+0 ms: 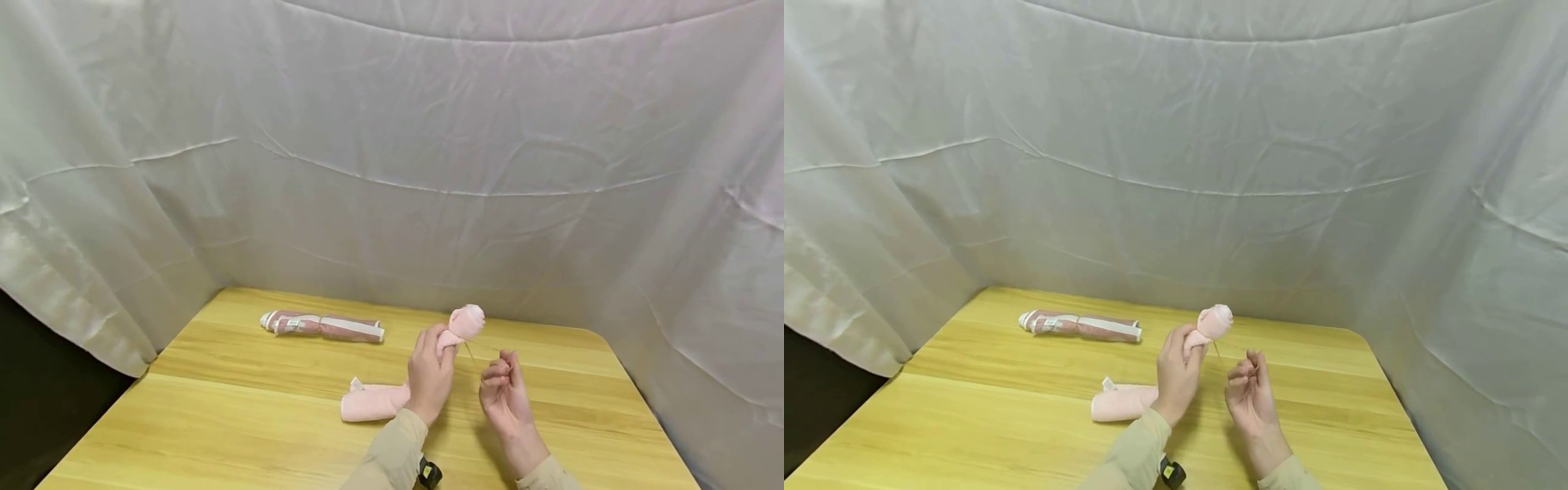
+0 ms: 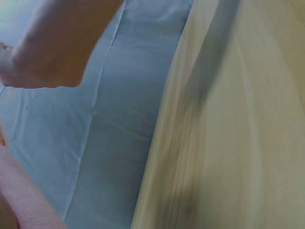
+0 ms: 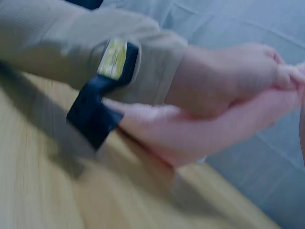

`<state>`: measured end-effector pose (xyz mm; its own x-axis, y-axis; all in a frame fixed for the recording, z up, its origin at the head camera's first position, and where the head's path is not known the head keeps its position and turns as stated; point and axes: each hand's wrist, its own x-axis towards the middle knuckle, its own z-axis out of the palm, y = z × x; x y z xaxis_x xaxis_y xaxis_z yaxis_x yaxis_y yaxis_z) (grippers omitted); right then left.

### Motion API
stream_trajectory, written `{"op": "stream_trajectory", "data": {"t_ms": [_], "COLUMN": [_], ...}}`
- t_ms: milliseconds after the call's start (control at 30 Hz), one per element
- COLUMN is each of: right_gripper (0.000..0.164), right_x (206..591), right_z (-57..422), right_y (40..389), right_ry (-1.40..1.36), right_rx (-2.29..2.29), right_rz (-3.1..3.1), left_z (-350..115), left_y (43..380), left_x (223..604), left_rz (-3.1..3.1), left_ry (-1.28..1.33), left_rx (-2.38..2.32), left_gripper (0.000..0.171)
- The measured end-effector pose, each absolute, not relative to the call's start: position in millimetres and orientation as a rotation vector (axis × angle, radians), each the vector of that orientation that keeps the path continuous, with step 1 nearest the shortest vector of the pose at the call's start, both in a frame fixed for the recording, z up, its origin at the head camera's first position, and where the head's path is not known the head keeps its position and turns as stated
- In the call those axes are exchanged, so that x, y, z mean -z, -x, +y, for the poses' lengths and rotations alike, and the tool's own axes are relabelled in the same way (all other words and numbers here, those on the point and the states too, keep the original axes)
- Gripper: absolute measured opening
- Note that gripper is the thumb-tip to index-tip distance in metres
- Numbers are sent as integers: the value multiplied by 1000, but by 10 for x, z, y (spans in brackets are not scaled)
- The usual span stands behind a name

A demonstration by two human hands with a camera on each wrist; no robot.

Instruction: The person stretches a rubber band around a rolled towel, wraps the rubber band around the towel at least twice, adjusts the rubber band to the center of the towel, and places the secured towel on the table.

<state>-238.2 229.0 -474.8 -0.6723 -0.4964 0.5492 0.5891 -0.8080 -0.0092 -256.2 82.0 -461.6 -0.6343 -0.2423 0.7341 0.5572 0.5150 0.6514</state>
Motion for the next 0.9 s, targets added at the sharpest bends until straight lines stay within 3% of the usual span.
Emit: {"op": "stream_trajectory", "data": {"t_ms": [433, 600, 900], "right_gripper": [43, 48, 42], "right_x": [4504, 4456, 4277], "right_z": [2260, 2255, 2420], "right_y": [2275, 2224, 2159], "right_ry": [407, 437, 536], "right_rx": [2652, 2717, 2600], "right_rz": [-218, 201, 703], "left_z": [838, 806, 654], "left_y": [2544, 2548, 2632], "left_x": [4649, 4650, 4581], "left_rz": [-1799, -1790, -1783], "left_ry": [375, 414, 715], "left_rx": [1048, 1006, 889], "left_gripper": [22, 26, 28]}}
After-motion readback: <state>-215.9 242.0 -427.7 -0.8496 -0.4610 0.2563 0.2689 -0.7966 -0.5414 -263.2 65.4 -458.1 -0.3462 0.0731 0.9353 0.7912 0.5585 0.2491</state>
